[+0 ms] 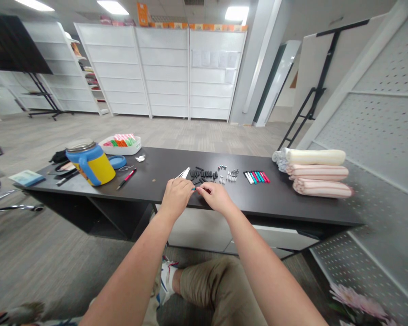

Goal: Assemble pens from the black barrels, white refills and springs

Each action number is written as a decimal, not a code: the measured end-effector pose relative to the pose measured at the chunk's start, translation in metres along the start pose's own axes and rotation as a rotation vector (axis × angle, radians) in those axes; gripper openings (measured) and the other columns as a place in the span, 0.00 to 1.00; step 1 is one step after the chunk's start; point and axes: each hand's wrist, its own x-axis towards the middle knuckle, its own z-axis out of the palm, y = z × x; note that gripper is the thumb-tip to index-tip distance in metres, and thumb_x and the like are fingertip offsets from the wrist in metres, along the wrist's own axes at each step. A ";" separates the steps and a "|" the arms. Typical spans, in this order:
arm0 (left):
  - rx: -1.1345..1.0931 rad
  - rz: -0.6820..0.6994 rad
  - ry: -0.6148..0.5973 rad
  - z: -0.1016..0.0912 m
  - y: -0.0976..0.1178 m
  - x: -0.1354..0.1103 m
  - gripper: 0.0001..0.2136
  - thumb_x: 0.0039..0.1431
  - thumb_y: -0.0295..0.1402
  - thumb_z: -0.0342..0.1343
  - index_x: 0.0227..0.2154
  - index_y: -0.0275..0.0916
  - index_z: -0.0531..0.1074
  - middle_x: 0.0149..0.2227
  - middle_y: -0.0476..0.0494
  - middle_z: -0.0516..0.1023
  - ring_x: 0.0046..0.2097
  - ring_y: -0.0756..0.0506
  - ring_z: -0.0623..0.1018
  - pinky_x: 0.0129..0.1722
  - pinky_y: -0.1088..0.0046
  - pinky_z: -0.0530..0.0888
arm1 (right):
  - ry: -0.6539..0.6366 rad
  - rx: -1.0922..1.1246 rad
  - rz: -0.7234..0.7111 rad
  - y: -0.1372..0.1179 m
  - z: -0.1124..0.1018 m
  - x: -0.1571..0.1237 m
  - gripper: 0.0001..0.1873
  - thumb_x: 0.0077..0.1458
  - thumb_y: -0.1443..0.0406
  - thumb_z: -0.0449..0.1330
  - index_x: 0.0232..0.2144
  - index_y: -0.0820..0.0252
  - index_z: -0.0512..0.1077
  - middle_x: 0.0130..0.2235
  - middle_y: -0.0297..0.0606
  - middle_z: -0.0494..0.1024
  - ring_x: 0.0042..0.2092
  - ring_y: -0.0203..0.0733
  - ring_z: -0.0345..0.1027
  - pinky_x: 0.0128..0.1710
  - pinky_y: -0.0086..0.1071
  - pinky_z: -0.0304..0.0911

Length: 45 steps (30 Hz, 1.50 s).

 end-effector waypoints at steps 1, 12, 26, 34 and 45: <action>-0.007 0.002 0.003 -0.001 -0.001 0.000 0.05 0.68 0.31 0.58 0.42 0.40 0.78 0.46 0.40 0.84 0.51 0.38 0.77 0.51 0.57 0.66 | 0.004 0.009 0.010 0.000 0.000 0.000 0.17 0.69 0.57 0.57 0.30 0.56 0.77 0.30 0.33 0.80 0.33 0.39 0.71 0.35 0.31 0.57; -1.429 -0.875 0.495 -0.004 -0.019 0.007 0.17 0.64 0.41 0.64 0.50 0.37 0.74 0.42 0.38 0.84 0.37 0.47 0.80 0.42 0.69 0.75 | 0.157 -0.062 0.297 0.004 0.003 0.003 0.14 0.65 0.56 0.58 0.46 0.55 0.78 0.29 0.32 0.80 0.31 0.40 0.71 0.35 0.32 0.62; -1.779 -0.987 0.440 -0.011 -0.010 0.002 0.27 0.65 0.28 0.62 0.64 0.44 0.61 0.45 0.38 0.84 0.38 0.47 0.84 0.45 0.67 0.80 | 0.110 -0.394 0.382 0.002 0.022 0.019 0.16 0.64 0.61 0.61 0.51 0.58 0.80 0.48 0.48 0.81 0.46 0.49 0.76 0.48 0.37 0.66; -1.783 -1.006 0.464 -0.006 -0.013 -0.001 0.13 0.65 0.29 0.62 0.51 0.36 0.72 0.48 0.35 0.82 0.43 0.47 0.83 0.44 0.70 0.79 | 0.166 -0.416 0.460 0.002 0.028 0.024 0.11 0.63 0.62 0.61 0.44 0.63 0.78 0.45 0.50 0.81 0.46 0.50 0.75 0.49 0.38 0.65; -1.033 -0.604 0.308 -0.002 -0.011 -0.005 0.13 0.68 0.38 0.57 0.51 0.42 0.78 0.39 0.43 0.79 0.40 0.44 0.78 0.46 0.67 0.74 | 0.257 -0.060 0.292 -0.006 0.015 0.009 0.14 0.65 0.56 0.56 0.43 0.57 0.74 0.41 0.40 0.82 0.36 0.43 0.74 0.42 0.36 0.68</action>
